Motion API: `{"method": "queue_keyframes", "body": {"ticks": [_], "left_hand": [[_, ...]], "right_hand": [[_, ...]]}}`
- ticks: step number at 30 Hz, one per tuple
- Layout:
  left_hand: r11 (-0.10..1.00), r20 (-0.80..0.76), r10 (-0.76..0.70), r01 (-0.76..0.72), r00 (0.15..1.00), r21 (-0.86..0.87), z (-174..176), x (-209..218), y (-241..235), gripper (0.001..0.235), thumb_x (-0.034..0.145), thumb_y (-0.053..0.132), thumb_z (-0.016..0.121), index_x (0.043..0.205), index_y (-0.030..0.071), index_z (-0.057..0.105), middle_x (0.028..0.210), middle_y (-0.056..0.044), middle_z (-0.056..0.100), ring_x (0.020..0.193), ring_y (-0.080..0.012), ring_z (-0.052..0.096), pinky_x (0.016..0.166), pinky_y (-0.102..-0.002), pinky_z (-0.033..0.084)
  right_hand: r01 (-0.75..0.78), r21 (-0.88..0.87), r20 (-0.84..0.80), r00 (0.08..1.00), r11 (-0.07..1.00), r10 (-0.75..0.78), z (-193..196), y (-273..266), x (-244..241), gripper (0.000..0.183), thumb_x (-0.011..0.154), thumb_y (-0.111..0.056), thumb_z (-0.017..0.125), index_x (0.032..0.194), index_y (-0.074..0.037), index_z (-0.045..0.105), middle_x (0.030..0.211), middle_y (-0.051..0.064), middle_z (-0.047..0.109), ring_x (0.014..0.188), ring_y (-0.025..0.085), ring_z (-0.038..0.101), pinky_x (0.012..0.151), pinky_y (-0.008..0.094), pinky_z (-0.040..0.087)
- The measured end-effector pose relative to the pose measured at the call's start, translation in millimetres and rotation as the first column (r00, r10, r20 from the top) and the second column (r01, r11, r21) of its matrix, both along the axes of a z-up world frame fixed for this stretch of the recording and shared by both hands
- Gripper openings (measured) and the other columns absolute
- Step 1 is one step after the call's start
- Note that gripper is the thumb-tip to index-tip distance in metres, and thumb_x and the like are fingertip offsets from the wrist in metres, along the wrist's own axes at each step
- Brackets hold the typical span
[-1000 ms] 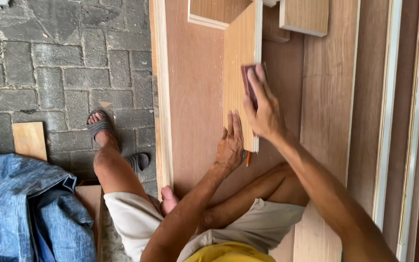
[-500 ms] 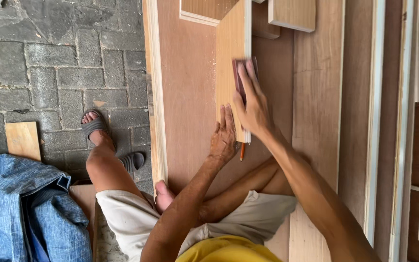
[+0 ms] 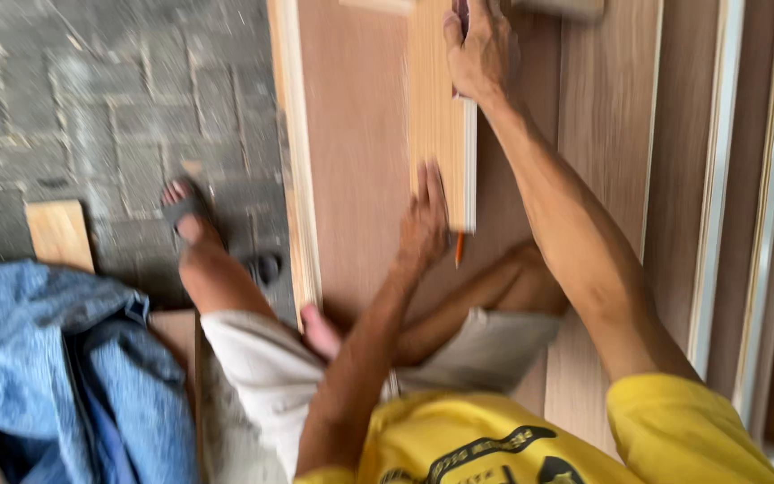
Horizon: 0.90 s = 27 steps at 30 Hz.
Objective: The person sits on the ground and sands multiple small wooden planks using a sanding block. They flip the planks to sand different sides and occasionally use a pencil to mark the wood before continuing to sand.
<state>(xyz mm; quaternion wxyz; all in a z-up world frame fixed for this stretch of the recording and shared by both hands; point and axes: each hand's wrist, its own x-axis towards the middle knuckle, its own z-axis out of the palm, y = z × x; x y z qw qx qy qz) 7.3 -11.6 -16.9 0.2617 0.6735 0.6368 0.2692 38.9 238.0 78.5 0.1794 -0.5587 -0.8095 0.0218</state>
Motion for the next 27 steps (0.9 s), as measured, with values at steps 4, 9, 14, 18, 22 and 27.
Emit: {"method": "queue_keyframes", "body": {"ticks": [4, 9, 14, 18, 22, 27], "left_hand": [[0.984, 0.205, 0.011, 0.026, 0.979, -0.175, -6.8, 5.8, 12.8, 0.113, 0.076, -0.009, 0.066, 0.164, 0.002, -0.004, 0.173, -0.025, 0.002, 0.123, -0.0556, 0.054, 0.100, -0.056, 0.052], [0.964, 0.254, 0.056, 0.014, 0.965, -0.266, 6.1, -1.4, 18.1, 0.108, 0.077, -0.005, 0.066, 0.166, 0.004, 0.006, 0.173, -0.022, 0.007, 0.130, -0.0599, 0.052, 0.095, -0.060, 0.059], [0.960, 0.194, 0.014, 0.041, 0.981, -0.277, 13.3, -5.7, 12.5, 0.109, 0.078, -0.021, 0.052, 0.163, 0.006, -0.012, 0.175, -0.015, -0.008, 0.105, -0.0381, 0.061, 0.082, -0.043, 0.060], [0.999, -0.007, -0.036, 0.036, 0.999, -0.036, 1.9, -1.2, 1.6, 0.098, 0.078, -0.010, 0.055, 0.159, -0.012, 0.001, 0.170, -0.032, 0.006, 0.086, -0.0357, 0.059, 0.066, -0.043, 0.054], [0.974, 0.131, -0.048, 0.075, 0.990, -0.213, 9.5, -3.6, 7.7, 0.098, 0.092, 0.003, 0.057, 0.162, 0.002, -0.011, 0.173, -0.018, -0.009, 0.137, -0.0400, 0.037, 0.103, -0.049, 0.047], [0.991, 0.040, -0.114, 0.116, 0.993, -0.065, 9.2, -5.9, 12.5, 0.080, 0.099, -0.001, 0.049, 0.162, -0.005, -0.001, 0.170, -0.027, 0.000, 0.160, -0.0406, 0.009, 0.120, -0.053, 0.040]], "right_hand": [[-0.151, -0.074, -0.146, 0.979, 0.986, 0.139, 44.8, -188.3, 19.1, 0.051, 0.112, -0.015, 0.050, 0.161, -0.012, 0.035, 0.165, 0.017, 0.035, 0.147, 0.044, 0.047, 0.117, 0.052, 0.046], [-0.132, -0.040, -0.139, 0.982, 0.990, 0.125, 37.5, -159.7, 11.4, 0.053, 0.104, -0.007, 0.057, 0.155, 0.002, 0.045, 0.160, 0.029, 0.036, 0.137, 0.051, 0.048, 0.107, 0.058, 0.047], [-0.051, 0.197, -0.099, 0.993, 0.979, 0.072, -6.1, 17.5, -10.3, 0.013, 0.092, -0.008, 0.068, 0.100, -0.009, 0.059, 0.073, 0.001, 0.061, 0.053, 0.014, 0.053, 0.043, 0.032, 0.046], [-0.043, 0.030, -0.010, 0.999, 0.999, 0.043, -6.7, -60.5, 13.3, 0.015, 0.100, -0.021, 0.060, 0.091, -0.010, 0.056, 0.074, 0.005, 0.062, 0.063, 0.025, 0.060, 0.051, 0.044, 0.050], [-0.179, -0.131, -0.149, 0.976, 0.975, 0.159, 41.0, -208.9, 26.0, 0.067, 0.114, -0.006, 0.055, 0.167, -0.016, 0.016, 0.174, 0.012, 0.012, 0.159, 0.040, 0.046, 0.096, 0.030, 0.055], [-0.115, -0.127, -0.093, 0.990, 0.985, 0.103, 28.1, -153.8, 15.7, 0.056, 0.113, -0.017, 0.053, 0.163, -0.009, 0.030, 0.168, 0.022, 0.028, 0.153, 0.043, 0.044, 0.113, 0.048, 0.054]]}}
